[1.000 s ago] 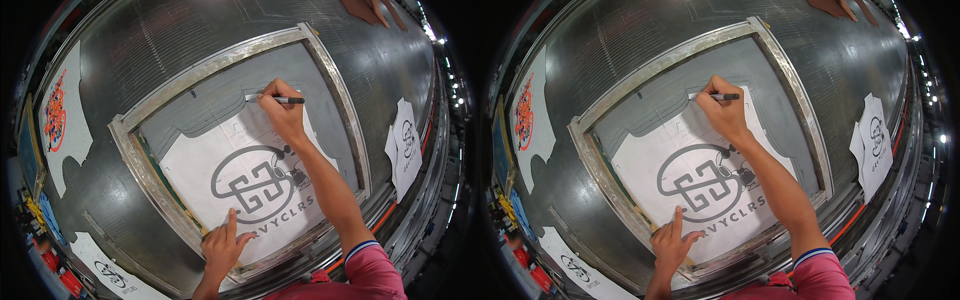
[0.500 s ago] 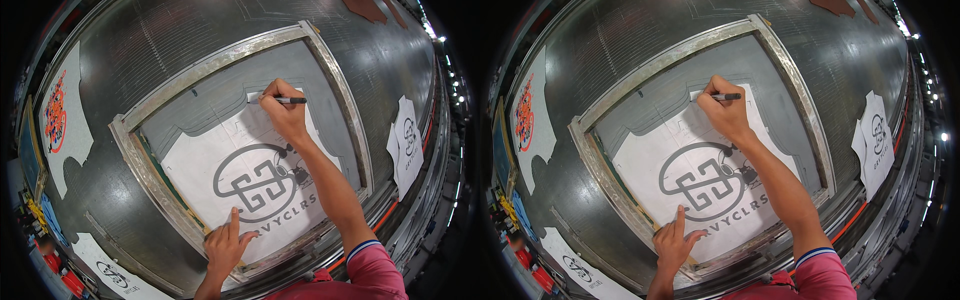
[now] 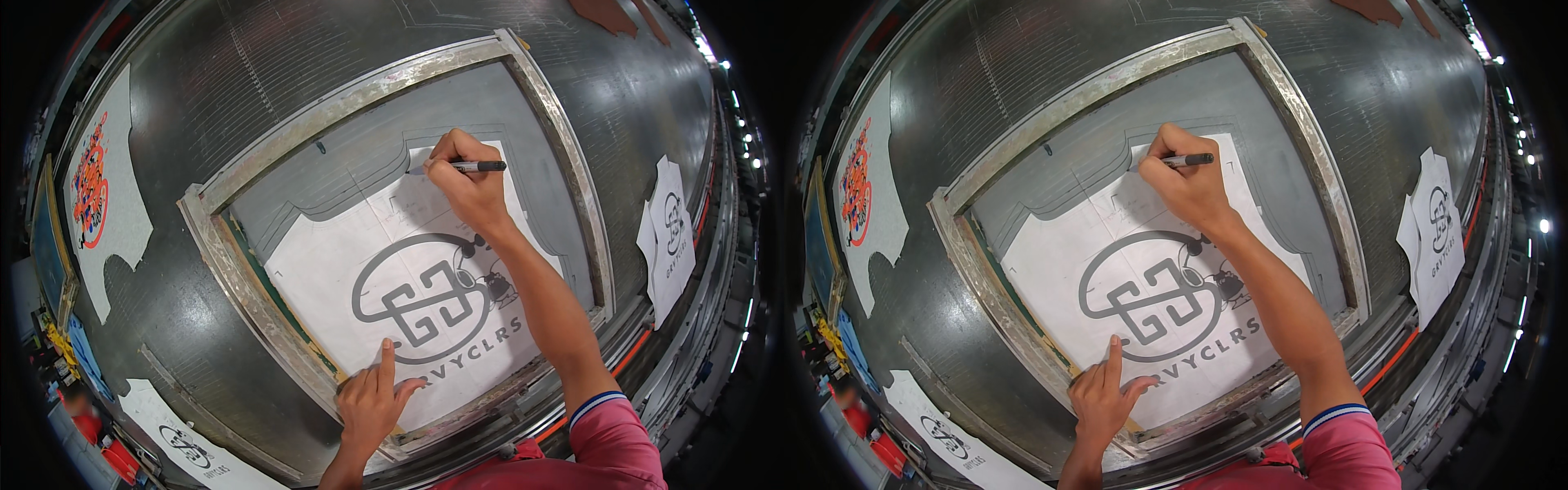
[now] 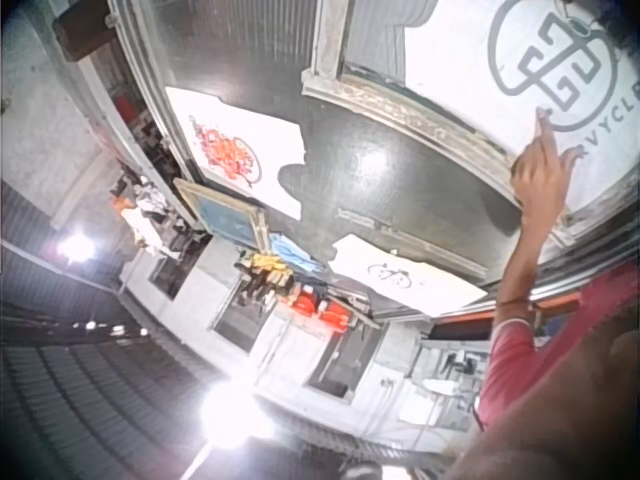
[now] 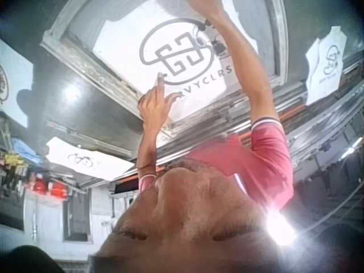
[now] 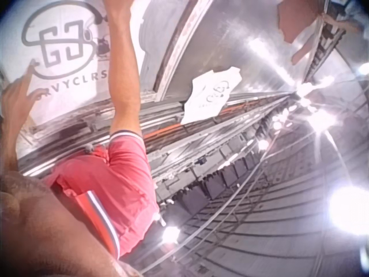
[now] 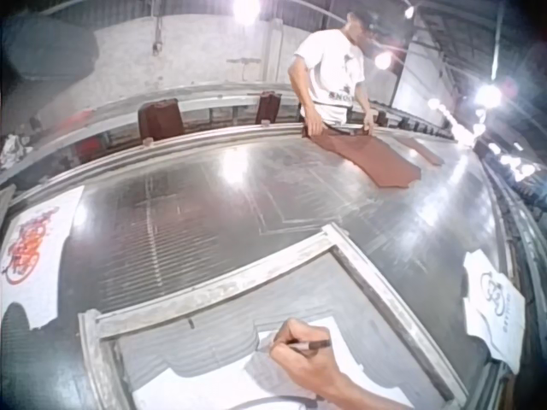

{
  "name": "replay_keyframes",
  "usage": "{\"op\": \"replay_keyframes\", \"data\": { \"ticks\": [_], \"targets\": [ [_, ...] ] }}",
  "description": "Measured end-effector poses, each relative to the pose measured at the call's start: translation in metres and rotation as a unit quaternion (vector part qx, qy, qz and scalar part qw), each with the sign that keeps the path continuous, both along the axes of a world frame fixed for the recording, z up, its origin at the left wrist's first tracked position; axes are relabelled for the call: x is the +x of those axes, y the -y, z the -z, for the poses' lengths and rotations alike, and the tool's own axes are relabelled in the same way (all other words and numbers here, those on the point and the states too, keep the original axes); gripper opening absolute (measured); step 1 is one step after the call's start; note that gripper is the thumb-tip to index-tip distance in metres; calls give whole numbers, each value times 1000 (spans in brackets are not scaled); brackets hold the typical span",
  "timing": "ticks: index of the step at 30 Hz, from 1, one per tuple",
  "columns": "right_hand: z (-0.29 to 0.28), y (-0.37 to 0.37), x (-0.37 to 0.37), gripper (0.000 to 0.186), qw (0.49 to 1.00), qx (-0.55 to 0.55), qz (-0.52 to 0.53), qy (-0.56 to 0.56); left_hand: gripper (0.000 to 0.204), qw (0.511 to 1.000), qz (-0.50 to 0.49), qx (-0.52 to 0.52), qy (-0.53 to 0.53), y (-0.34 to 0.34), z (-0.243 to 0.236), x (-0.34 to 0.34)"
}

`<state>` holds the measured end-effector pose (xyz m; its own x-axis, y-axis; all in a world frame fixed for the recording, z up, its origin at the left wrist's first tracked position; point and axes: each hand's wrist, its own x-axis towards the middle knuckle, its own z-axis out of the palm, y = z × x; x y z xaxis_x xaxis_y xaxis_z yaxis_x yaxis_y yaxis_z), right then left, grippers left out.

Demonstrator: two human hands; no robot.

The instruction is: The person uses a black marker to trace the outline of a design on a screen printing frame. They then remove the frame and place a white t-shirt underneath it on the conveyor belt. The person repeats the tracing process on the frame and positions it over the t-shirt.

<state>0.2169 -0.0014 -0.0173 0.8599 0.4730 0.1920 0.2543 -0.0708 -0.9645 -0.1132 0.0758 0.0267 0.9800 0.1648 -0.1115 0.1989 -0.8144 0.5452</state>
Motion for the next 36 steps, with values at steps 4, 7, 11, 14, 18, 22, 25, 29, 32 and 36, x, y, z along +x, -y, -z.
{"op": "replay_keyframes", "data": {
  "ticks": [4,7,11,14,18,22,25,29,32,36],
  "targets": [
    [-8,-2,-9,15,999,10,38,-33,94,1000,-1,8,3,-1,0,-2],
    [-16,-4,-44,16,987,5,141,-79,95,1000,0,13,16,0,4,-3],
    [-17,-17,-68,15,969,8,233,-87,88,1000,12,22,17,-1,6,-5],
    [-13,-21,-68,16,967,-15,249,-61,87,1000,15,19,10,-1,4,-4],
    [-7,-20,-71,17,972,-5,233,-18,92,1000,4,11,22,0,3,-2],
    [-6,-21,-71,16,972,-24,236,-3,91,1000,5,8,24,-1,3,-2],
    [-6,-21,-70,16,971,-26,236,-1,91,1000,9,6,19,-2,2,-1],
    [-6,-22,-70,15,972,-31,232,0,91,1000,14,7,17,-2,3,-2],
    [-9,-22,-70,15,974,-35,223,3,91,1000,16,1,9,-2,2,-2],
    [-6,-21,-70,15,976,-24,214,8,91,1000,16,-1,9,-2,2,-2]
  ]
}}
